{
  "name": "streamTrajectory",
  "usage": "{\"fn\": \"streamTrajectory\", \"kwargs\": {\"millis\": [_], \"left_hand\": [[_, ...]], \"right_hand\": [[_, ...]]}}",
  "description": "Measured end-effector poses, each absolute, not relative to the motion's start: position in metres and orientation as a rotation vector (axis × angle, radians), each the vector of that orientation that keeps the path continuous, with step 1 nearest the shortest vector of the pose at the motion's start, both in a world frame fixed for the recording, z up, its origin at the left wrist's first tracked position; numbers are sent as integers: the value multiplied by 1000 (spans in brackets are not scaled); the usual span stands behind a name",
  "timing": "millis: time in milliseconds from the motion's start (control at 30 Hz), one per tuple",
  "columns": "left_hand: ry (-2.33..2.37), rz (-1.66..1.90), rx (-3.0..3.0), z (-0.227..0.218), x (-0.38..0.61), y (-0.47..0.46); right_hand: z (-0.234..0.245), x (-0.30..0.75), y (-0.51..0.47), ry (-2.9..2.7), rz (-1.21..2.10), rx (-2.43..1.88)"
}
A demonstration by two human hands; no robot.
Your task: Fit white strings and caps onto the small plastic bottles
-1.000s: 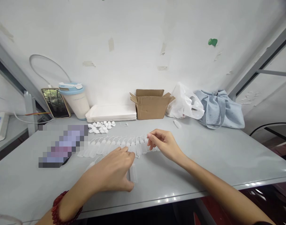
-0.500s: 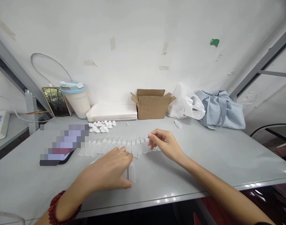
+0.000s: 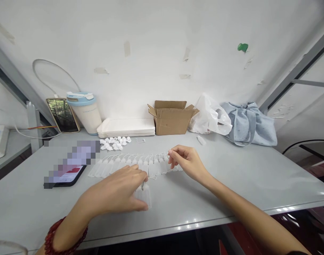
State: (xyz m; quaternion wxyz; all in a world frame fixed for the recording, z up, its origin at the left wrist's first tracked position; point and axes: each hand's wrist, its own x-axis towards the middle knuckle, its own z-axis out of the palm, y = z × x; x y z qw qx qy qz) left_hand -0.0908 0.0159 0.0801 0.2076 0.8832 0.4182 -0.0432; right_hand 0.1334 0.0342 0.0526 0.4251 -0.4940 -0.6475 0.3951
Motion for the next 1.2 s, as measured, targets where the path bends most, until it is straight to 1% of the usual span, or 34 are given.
{"fn": "streamTrajectory", "kwargs": {"millis": [100,200,267,333,400,467,500,600,800,1000,1200], "left_hand": [[1224,7,2434,83,-90,22],[1405,185,2430,80,-91,36],[1539,311,2448,73,-97,51],[1600,438,2503,65,-105,66],[1593,468,2560,56,-112,80],[1561,452,2583,50,-116,93],[1540,433,2580,49,-116,98],[1480,366,2577,51,-106,111],[1496,218,2623,53,-78,135],[1520,297,2627,42,-71,148],[1513,484,2579,56,-78,125]], "right_hand": [[52,136,37,-1620,954,-1245],[52,145,47,-1622,826,-1298],[52,156,59,-1665,669,-1372],[51,172,73,-1744,419,-1502],[49,190,86,-1839,128,-1667],[45,207,97,-1873,-27,-1947],[43,215,101,-1885,-46,-2103],[37,235,110,-1863,-20,-2247],[25,250,119,-1890,53,-2267],[20,245,119,-1894,50,-2154],[28,217,110,-1969,141,-1845]]}}
